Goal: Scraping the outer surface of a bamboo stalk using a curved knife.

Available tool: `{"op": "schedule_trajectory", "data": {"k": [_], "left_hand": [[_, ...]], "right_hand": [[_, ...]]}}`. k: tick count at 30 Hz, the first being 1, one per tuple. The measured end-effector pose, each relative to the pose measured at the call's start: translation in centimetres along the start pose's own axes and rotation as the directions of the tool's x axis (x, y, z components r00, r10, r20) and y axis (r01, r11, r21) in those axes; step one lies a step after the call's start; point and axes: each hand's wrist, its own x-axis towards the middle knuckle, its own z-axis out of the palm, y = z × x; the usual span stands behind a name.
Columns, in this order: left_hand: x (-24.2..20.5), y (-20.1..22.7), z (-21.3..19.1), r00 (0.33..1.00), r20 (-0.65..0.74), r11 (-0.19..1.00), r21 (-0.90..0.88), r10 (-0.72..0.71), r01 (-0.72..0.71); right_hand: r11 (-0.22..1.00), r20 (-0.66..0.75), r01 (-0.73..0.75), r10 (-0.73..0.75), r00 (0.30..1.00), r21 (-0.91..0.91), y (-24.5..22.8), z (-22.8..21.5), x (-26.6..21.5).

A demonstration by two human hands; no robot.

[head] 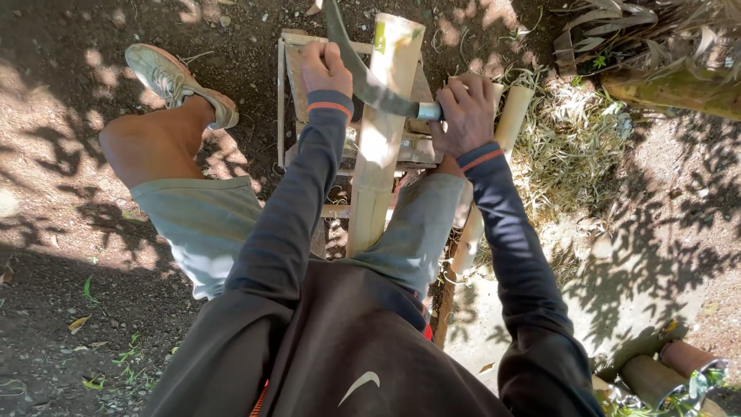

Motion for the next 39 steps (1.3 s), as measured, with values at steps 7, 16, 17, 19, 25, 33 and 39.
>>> {"op": "schedule_trajectory", "data": {"k": [7,16,17,19,25,33,39], "left_hand": [[2.8,-2.5,4.3,0.991,-0.08,0.985,-0.122,0.111,-0.121],[8.0,-3.6,8.6,0.934,-0.225,0.952,0.196,0.278,-0.237],[8.3,-4.2,8.9,0.938,-0.212,0.953,0.189,0.274,-0.236],[8.8,-5.0,9.3,0.941,-0.2,0.955,0.177,0.272,-0.238],[4.7,-0.3,5.5,0.996,-0.054,0.99,-0.13,-0.067,0.059],[9.1,-3.2,9.1,0.98,-0.18,0.987,0.148,0.084,-0.058],[4.0,-1.5,5.4,0.969,-0.081,0.947,-0.208,0.233,-0.245]], "right_hand": [[0.999,-0.015,0.033,-0.033,0.999,-0.011,3.2,4.4,0.2],[0.99,-0.112,0.065,-0.079,0.991,-0.124,6.7,5.1,4.6],[0.986,-0.115,0.071,-0.089,0.989,-0.15,6.7,5.3,4.4],[0.98,-0.119,0.079,-0.102,0.988,-0.182,6.6,5.7,4.2],[0.986,-0.085,-0.005,-0.009,0.996,-0.164,7.4,8.1,1.9],[0.972,-0.038,0.14,-0.15,0.988,-0.188,9.7,6.7,6.0],[0.988,0.094,0.102,-0.091,0.991,-0.117,7.9,4.6,5.5]]}}
